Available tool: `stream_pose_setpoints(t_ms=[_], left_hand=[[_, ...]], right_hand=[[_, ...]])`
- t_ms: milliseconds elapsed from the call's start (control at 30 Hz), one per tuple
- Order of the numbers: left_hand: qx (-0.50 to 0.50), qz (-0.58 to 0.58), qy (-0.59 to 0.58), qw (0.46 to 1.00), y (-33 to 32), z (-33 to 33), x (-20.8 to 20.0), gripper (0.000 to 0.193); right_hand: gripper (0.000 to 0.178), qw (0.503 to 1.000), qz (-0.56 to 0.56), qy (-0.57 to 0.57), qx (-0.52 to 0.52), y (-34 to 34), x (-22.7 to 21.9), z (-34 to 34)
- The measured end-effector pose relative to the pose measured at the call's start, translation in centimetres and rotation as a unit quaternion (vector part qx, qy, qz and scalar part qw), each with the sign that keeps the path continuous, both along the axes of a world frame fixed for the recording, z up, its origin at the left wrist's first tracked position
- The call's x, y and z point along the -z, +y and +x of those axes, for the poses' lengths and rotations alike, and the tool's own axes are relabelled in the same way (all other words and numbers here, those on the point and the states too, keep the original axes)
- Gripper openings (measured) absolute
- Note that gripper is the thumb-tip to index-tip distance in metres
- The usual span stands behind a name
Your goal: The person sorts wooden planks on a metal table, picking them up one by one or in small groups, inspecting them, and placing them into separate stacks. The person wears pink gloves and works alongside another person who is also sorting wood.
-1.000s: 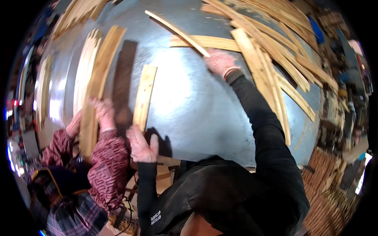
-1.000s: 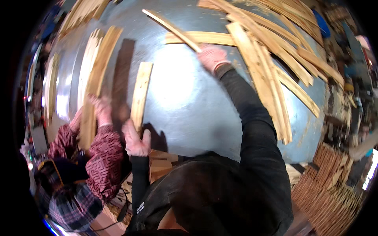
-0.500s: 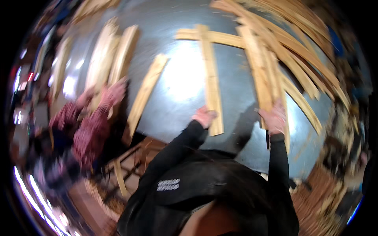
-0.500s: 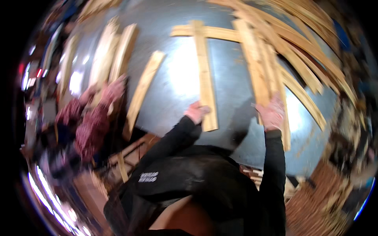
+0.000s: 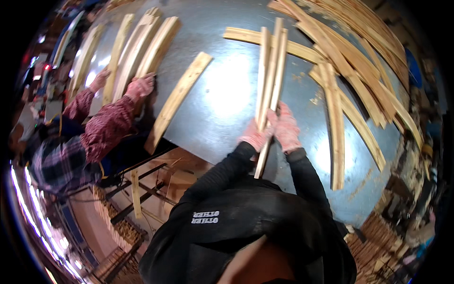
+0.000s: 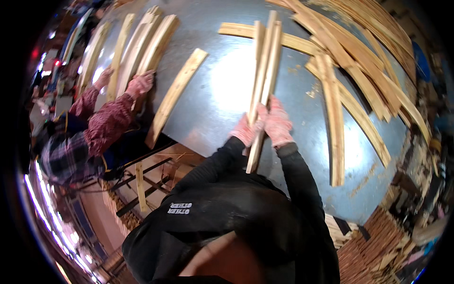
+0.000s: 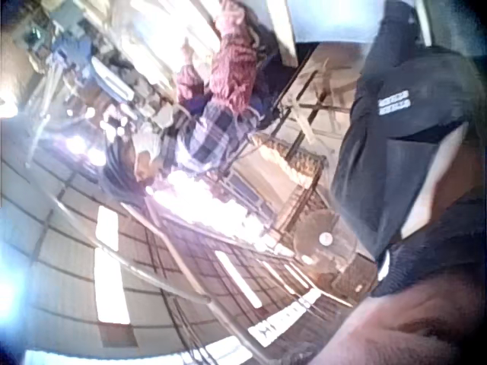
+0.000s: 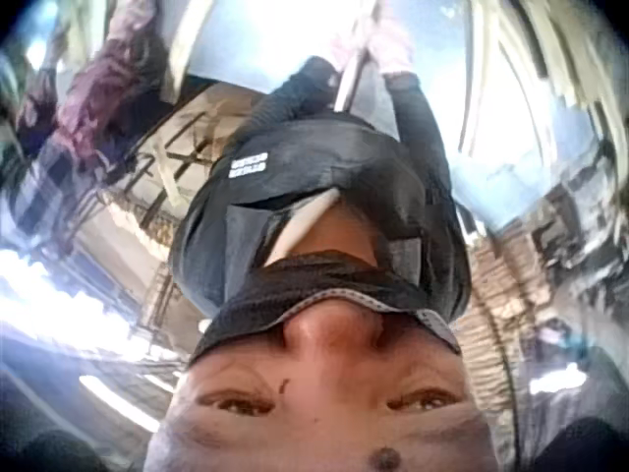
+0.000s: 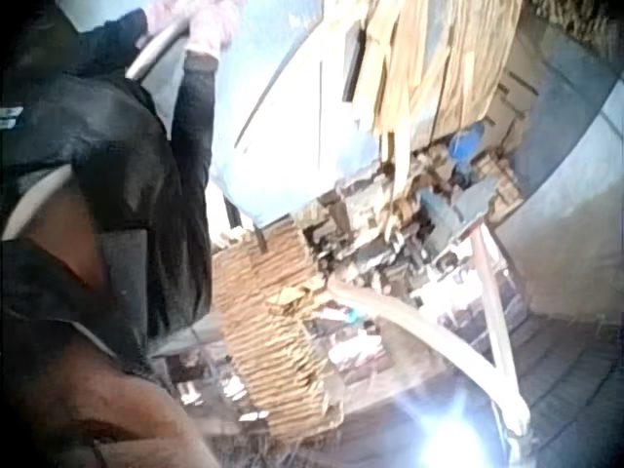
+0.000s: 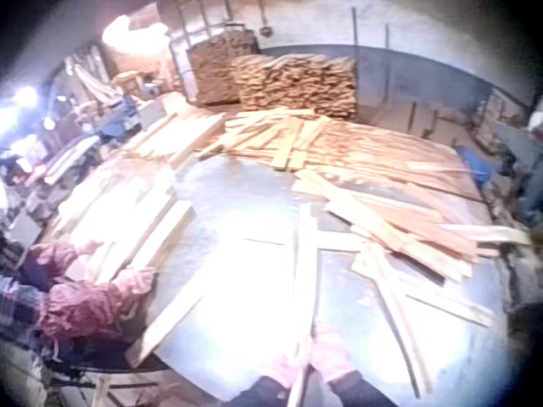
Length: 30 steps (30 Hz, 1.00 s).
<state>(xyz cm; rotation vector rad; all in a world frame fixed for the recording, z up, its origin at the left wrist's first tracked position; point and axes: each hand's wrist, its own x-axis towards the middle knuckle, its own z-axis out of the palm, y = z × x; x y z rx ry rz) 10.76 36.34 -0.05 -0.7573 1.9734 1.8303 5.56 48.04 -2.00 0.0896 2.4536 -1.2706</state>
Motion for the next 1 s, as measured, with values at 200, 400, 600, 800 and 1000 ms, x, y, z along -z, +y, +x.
stream_pose_setpoints(t_ms=[200, 400, 600, 800, 1000], left_hand=[[0.08, -0.125, 0.038, 0.988, -2.6, 0.9, 6.4, 0.054], [0.153, -0.219, 0.074, 0.961, -1.7, 3.8, 6.6, 0.095], [0.136, -0.233, 0.012, 0.963, -1.1, 2.6, 6.9, 0.093], [0.039, 0.007, 0.088, 0.995, -4.9, 3.0, 4.9, 0.064], [0.1, -0.177, 0.042, 0.978, -6.8, 4.8, 3.0, 0.094]], right_hand=[[0.061, 0.998, 0.053, 0.043, -0.009, 4.9, 6.4, -2.0], [0.063, 0.983, 0.119, 0.106, -0.095, 4.8, 2.4, -3.4], [0.082, 0.894, 0.408, 0.133, 0.131, 19.3, 4.8, -2.3], [0.08, 0.963, 0.254, 0.009, -0.09, 18.3, 1.1, 3.8], [0.065, 0.996, 0.074, -0.051, 0.005, 4.3, 0.1, -6.5]])
